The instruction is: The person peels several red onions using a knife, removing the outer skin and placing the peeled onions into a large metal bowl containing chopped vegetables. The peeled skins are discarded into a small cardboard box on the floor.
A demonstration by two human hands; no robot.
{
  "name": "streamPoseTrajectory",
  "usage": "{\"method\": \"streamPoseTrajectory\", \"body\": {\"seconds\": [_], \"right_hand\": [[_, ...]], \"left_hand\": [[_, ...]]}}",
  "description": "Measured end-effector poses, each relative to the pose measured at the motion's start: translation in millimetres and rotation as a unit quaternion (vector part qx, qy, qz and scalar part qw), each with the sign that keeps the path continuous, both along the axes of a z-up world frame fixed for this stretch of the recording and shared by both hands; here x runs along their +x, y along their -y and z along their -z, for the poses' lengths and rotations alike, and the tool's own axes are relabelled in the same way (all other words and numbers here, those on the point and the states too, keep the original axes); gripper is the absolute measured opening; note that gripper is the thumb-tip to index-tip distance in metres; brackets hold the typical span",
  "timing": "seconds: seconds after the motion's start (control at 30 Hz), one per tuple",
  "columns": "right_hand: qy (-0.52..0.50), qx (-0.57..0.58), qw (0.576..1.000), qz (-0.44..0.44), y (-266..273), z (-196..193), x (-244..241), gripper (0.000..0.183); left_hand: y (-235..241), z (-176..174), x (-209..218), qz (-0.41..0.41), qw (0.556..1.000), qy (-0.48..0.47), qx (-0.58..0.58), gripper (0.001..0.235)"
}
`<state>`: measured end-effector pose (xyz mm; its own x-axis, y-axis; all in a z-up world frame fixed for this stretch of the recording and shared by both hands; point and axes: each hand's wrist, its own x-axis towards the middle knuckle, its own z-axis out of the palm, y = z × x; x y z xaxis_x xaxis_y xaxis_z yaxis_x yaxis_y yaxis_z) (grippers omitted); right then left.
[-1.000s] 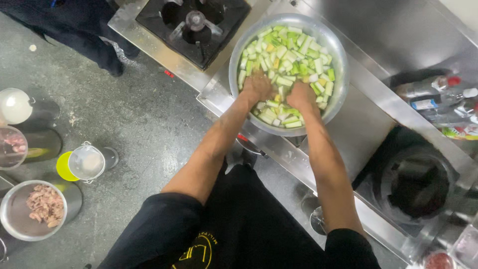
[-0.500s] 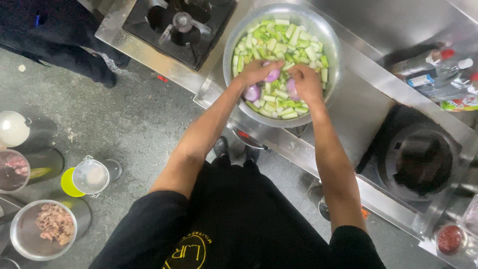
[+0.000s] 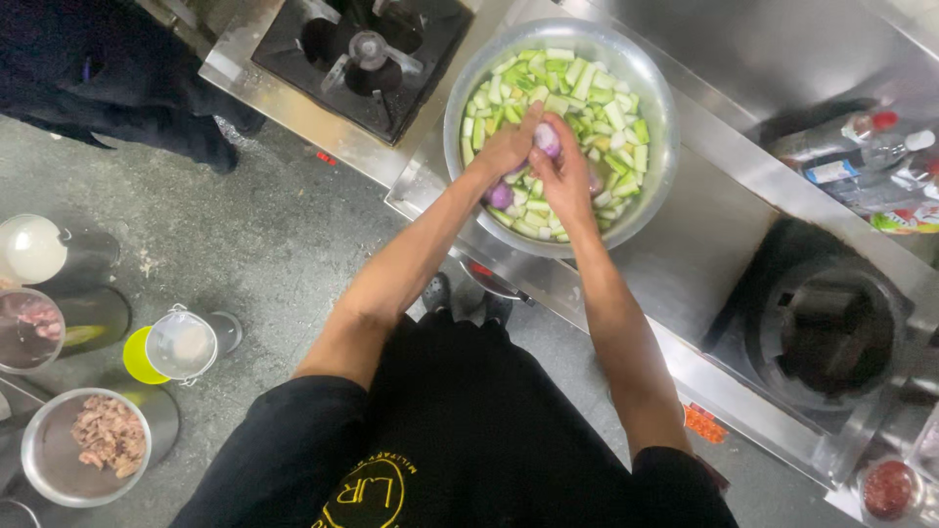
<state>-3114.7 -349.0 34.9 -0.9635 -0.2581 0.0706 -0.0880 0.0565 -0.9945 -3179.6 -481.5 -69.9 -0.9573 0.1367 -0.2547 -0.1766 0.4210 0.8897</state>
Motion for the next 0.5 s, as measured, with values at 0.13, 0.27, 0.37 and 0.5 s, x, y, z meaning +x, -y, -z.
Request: {"method": "streamPoseTrajectory", "body": {"seconds": [0.13, 0.27, 0.37, 0.5], "right_hand": [[0.006, -0.005, 0.998, 0.059, 5.5, -7.5, -4.0, 0.032], [0.071, 0.080, 0.983, 0.151, -16.0, -12.5, -18.4, 0.022], [-0.109, 0.289, 0.936, 0.168, -50.3, -10.6, -28.3, 0.015], [-0.107, 0.360, 0.918, 0.130, -80.9, 0.8, -32.6, 0.020]], "left_hand": [[0.0, -3.2, 1.5, 0.036, 0.994, -0.096, -0.023, 0.073], [11.7, -21.7, 12.1, 0.001, 0.993, 0.000, 0.114, 0.051], [21.8, -36.6, 24.3, 0.058, 0.992, -0.110, -0.003, 0.045], [23.9, -42.9, 31.4, 0.100, 0.978, -0.120, -0.136, 0.030]]}}
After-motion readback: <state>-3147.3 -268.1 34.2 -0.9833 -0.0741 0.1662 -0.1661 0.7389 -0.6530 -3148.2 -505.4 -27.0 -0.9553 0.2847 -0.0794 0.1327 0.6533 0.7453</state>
